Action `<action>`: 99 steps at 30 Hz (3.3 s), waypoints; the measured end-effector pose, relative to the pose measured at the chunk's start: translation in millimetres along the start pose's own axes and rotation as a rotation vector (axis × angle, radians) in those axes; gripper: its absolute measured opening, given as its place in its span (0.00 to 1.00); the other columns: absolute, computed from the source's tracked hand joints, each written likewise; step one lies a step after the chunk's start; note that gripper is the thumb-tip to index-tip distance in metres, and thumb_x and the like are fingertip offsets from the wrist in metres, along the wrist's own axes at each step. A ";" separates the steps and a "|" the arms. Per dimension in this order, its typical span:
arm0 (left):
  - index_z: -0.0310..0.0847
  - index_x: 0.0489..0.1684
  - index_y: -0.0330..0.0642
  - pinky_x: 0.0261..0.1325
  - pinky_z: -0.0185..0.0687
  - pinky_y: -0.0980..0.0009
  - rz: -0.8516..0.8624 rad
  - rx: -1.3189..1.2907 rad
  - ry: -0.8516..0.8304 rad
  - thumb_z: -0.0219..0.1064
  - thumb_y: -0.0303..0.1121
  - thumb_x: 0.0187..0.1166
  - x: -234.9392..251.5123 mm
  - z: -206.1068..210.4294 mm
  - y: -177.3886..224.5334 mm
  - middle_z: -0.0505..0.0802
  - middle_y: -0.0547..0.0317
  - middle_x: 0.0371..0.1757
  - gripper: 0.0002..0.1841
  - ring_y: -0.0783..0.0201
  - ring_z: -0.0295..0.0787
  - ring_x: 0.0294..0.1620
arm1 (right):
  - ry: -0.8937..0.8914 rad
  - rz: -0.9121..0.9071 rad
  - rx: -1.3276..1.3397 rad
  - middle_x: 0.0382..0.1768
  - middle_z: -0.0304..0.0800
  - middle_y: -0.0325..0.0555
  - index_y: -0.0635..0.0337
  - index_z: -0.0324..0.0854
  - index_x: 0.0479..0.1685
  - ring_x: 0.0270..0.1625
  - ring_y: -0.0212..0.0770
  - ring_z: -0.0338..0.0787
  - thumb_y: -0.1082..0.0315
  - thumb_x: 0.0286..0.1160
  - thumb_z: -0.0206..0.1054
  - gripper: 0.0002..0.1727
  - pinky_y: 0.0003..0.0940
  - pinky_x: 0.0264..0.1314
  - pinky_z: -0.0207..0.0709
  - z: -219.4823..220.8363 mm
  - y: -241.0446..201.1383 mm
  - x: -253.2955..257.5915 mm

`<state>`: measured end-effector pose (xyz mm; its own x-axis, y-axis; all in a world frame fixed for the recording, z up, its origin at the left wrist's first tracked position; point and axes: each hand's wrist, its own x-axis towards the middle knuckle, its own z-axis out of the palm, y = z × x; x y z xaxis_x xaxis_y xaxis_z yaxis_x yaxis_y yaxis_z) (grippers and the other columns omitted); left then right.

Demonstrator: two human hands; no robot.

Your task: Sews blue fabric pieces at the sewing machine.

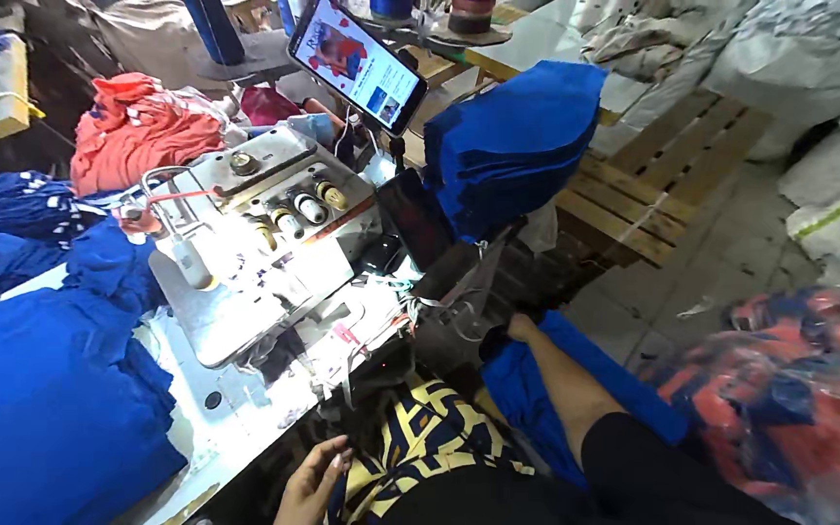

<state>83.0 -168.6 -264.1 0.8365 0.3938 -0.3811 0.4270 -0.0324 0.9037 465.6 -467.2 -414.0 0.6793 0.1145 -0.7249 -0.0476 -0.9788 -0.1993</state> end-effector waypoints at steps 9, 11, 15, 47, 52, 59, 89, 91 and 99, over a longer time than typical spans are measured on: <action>0.78 0.66 0.26 0.64 0.87 0.68 0.020 0.006 0.037 0.56 0.25 0.84 -1.9 -7.5 6.6 0.91 0.48 0.59 0.17 0.67 0.92 0.55 | 0.178 -0.210 0.306 0.73 0.80 0.71 0.69 0.77 0.75 0.79 0.67 0.76 0.66 0.88 0.60 0.22 0.63 0.83 0.63 64.8 0.5 10.7; 0.78 0.67 0.26 0.65 0.87 0.64 0.042 0.023 0.042 0.57 0.25 0.84 -1.1 -11.0 3.2 0.90 0.45 0.62 0.17 0.63 0.92 0.57 | 0.241 -0.211 0.542 0.69 0.83 0.71 0.72 0.80 0.69 0.74 0.64 0.80 0.67 0.89 0.60 0.19 0.59 0.80 0.67 73.6 0.0 6.2; 0.79 0.68 0.29 0.65 0.86 0.65 0.081 0.008 0.030 0.57 0.27 0.85 -1.1 -13.0 13.1 0.90 0.47 0.62 0.17 0.63 0.91 0.57 | 0.300 -0.115 0.881 0.73 0.81 0.66 0.67 0.80 0.72 0.77 0.58 0.78 0.67 0.88 0.62 0.20 0.56 0.80 0.66 65.4 -6.2 -4.1; 0.84 0.52 0.28 0.52 0.89 0.81 0.481 -0.115 0.815 0.60 0.22 0.79 -71.9 -81.8 -4.0 0.94 0.66 0.41 0.10 0.80 0.92 0.42 | 1.409 -1.143 0.159 0.32 0.91 0.61 0.69 0.88 0.38 0.29 0.61 0.92 0.72 0.69 0.71 0.07 0.57 0.24 0.78 -38.2 -326.9 -251.7; 0.86 0.51 0.29 0.53 0.89 0.80 0.496 -0.114 0.788 0.60 0.23 0.79 -65.9 -79.0 -8.3 0.95 0.64 0.41 0.11 0.79 0.92 0.43 | 1.419 -1.143 0.076 0.29 0.89 0.62 0.70 0.85 0.41 0.26 0.62 0.90 0.72 0.69 0.67 0.09 0.55 0.20 0.75 -38.2 -325.6 -255.7; 0.86 0.51 0.29 0.52 0.88 0.81 0.473 -0.121 0.790 0.60 0.23 0.79 -64.3 -76.5 -7.3 0.95 0.64 0.41 0.11 0.79 0.93 0.42 | 1.389 -1.110 0.100 0.21 0.86 0.59 0.70 0.83 0.33 0.21 0.61 0.88 0.68 0.71 0.67 0.10 0.55 0.19 0.73 -36.9 -328.1 -259.3; 0.85 0.60 0.28 0.37 0.88 0.45 0.897 0.818 0.710 0.70 0.28 0.72 151.2 -27.7 167.2 0.95 0.39 0.41 0.19 0.41 0.95 0.38 | 1.538 -1.295 0.191 0.21 0.90 0.55 0.71 0.90 0.40 0.19 0.52 0.89 0.67 0.74 0.70 0.12 0.45 0.19 0.76 -37.8 -332.4 -232.7; 0.84 0.64 0.27 0.39 0.88 0.43 0.842 0.827 0.668 0.69 0.28 0.74 147.2 -27.4 169.9 0.95 0.38 0.42 0.20 0.40 0.95 0.39 | 1.499 -1.274 0.174 0.19 0.88 0.55 0.70 0.89 0.36 0.19 0.52 0.88 0.66 0.75 0.70 0.12 0.46 0.18 0.75 -39.3 -330.9 -234.7; 0.82 0.68 0.26 0.49 0.86 0.38 0.882 0.839 0.628 0.71 0.30 0.73 150.1 -31.2 164.9 0.94 0.33 0.53 0.24 0.36 0.94 0.49 | 1.387 -1.231 0.233 0.12 0.79 0.54 0.68 0.80 0.17 0.15 0.53 0.84 0.58 0.85 0.63 0.26 0.47 0.16 0.72 -41.0 -323.4 -242.2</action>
<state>268.3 -86.2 -166.3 0.7374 0.2918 0.6091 0.1043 -0.9402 0.3242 346.5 -185.3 -146.9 0.4355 0.3292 0.8378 0.8650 -0.4108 -0.2882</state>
